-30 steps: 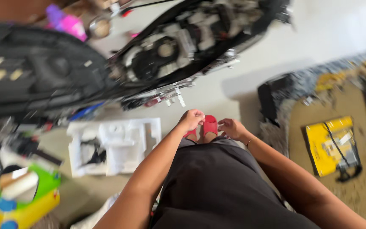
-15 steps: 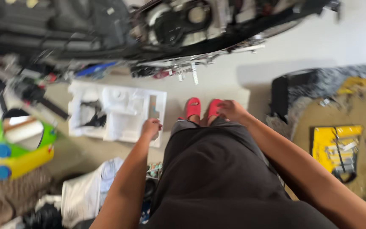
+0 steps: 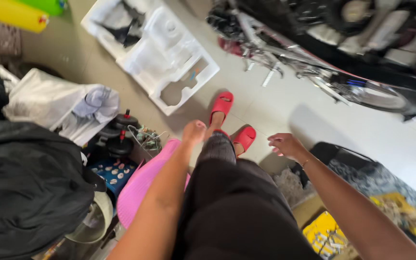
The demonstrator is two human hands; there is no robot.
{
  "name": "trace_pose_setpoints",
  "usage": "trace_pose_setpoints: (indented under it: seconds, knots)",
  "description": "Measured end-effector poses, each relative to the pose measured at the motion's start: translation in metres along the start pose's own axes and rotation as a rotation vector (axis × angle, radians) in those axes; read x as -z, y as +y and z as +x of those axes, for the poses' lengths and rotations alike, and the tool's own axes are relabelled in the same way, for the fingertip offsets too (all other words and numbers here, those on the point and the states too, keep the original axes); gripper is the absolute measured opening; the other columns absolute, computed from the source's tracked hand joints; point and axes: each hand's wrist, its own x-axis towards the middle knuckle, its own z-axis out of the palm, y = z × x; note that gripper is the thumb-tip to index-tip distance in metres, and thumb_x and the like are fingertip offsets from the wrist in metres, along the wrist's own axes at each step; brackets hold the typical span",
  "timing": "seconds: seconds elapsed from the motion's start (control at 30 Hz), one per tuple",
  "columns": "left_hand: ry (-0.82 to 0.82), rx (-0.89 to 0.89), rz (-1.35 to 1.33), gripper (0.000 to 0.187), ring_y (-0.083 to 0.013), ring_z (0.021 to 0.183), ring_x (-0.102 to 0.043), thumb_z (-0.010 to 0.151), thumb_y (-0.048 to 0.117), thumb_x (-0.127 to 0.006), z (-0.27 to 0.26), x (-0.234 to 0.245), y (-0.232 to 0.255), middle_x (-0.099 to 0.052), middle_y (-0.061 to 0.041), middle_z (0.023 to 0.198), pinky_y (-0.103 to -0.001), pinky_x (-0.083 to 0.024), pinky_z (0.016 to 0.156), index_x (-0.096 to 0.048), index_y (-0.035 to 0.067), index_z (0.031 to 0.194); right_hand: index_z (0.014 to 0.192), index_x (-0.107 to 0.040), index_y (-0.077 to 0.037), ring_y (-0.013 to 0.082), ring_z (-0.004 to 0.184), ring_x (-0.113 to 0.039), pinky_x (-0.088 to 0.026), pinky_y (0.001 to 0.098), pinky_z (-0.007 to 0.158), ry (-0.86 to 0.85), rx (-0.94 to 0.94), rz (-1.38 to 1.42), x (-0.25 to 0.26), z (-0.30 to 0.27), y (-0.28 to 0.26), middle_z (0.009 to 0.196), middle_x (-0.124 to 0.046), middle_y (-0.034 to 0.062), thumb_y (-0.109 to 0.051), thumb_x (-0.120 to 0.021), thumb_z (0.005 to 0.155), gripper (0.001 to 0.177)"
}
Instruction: The person assembles a motorcycle by placing a black plastic cover over the engine area, securing the seat, and tightening bolts on the side panels and engine casing using a wrench.
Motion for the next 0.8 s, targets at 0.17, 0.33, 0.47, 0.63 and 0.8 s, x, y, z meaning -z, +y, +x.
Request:
trace_pose_setpoints:
  seconds: [0.17,0.33,0.47,0.63,0.8]
  knots:
    - [-0.011,-0.040,0.107,0.027,-0.0380,0.097,-0.071,0.090,0.027,-0.057,0.021,-0.035,-0.032,-0.075,-0.018,0.102,-0.049,-0.056,0.086,-0.077,0.011,0.099,0.130,-0.067,-0.007,0.0203,0.083,-0.072,-0.059,0.0356,0.064,0.019,0.066,0.029,-0.046,0.092,0.014,0.103,-0.074,0.0127,-0.020,-0.069,0.090,0.042]
    - [0.119,0.063,-0.110,0.026,-0.0379,0.099,-0.070,0.092,0.020,-0.055,0.131,-0.054,-0.047,-0.073,-0.019,0.101,-0.048,-0.055,0.089,-0.077,0.009,0.100,0.135,-0.066,-0.017,0.0197,0.099,-0.070,-0.054,0.0369,0.094,0.227,0.195,-0.273,-0.130,0.221,-0.041,0.124,-0.073,0.0059,-0.031,-0.074,0.083,0.054]
    - [0.259,-0.045,-0.042,0.025,-0.0400,0.106,-0.065,0.094,0.019,-0.055,0.251,-0.063,-0.081,-0.070,-0.019,0.108,-0.051,-0.052,0.091,-0.074,0.009,0.105,0.146,-0.049,-0.018,0.0242,0.108,-0.068,-0.049,0.0399,0.103,0.198,0.224,-0.366,-0.181,0.327,-0.102,0.155,-0.047,0.0005,-0.031,-0.067,0.087,0.062]
    - [0.383,-0.169,0.139,0.025,-0.0432,0.115,-0.059,0.102,0.018,-0.051,0.433,-0.046,-0.110,-0.066,-0.023,0.120,-0.053,-0.047,0.100,-0.066,0.005,0.118,0.149,-0.041,-0.012,0.0337,0.130,-0.050,-0.043,0.0462,0.104,0.267,0.446,-0.607,-0.217,0.459,-0.156,0.164,-0.022,0.0071,-0.024,-0.071,0.086,0.071]
    - [0.289,-0.189,0.052,0.053,-0.0376,0.134,-0.048,0.091,0.036,-0.059,0.538,-0.022,-0.109,-0.054,-0.019,0.141,-0.049,-0.044,0.106,-0.055,0.003,0.132,0.150,-0.039,-0.009,0.0336,0.122,-0.058,-0.050,0.0465,0.101,0.188,0.500,-0.863,-0.230,0.535,-0.165,0.167,-0.023,0.0104,-0.015,-0.067,0.083,0.072]
